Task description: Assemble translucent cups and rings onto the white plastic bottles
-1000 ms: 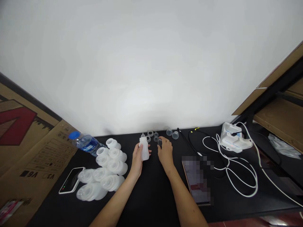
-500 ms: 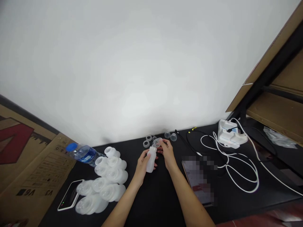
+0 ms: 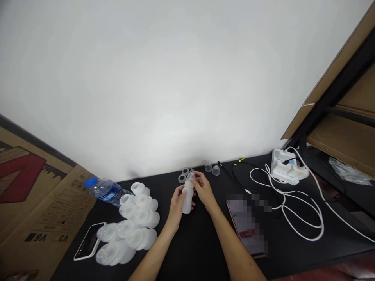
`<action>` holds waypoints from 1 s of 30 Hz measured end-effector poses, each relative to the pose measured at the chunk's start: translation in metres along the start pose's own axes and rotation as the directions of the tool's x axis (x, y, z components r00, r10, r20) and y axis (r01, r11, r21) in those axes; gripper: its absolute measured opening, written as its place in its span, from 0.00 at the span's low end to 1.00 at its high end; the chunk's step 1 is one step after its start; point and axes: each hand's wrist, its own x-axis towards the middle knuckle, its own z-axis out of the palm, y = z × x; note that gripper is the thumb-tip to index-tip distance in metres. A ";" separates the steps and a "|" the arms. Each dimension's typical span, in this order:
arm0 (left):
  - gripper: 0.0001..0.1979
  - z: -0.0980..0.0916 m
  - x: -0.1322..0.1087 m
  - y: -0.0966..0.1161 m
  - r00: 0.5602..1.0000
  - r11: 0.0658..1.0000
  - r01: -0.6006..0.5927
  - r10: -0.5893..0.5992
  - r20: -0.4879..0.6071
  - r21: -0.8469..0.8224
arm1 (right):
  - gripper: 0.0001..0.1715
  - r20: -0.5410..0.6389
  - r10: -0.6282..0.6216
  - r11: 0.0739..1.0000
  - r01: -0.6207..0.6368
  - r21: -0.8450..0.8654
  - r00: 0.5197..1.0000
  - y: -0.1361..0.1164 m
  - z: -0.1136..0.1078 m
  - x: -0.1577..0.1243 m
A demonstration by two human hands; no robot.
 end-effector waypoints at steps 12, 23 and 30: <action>0.31 -0.006 -0.002 0.000 0.993 0.997 -0.076 0.077 -0.088 0.012 | 0.60 0.304 0.012 1.000 -0.005 -0.023 0.953 -0.004 0.007 -0.016; 0.28 -0.007 -0.006 -0.007 0.990 0.992 -0.108 0.113 -0.087 0.064 | 0.65 0.281 -0.042 0.978 0.098 -0.185 0.959 0.001 0.003 -0.015; 0.26 -0.013 -0.003 -0.013 0.985 0.989 -0.134 0.141 -0.096 0.067 | 0.74 0.321 -0.033 0.976 0.099 -0.193 0.946 0.000 0.004 -0.019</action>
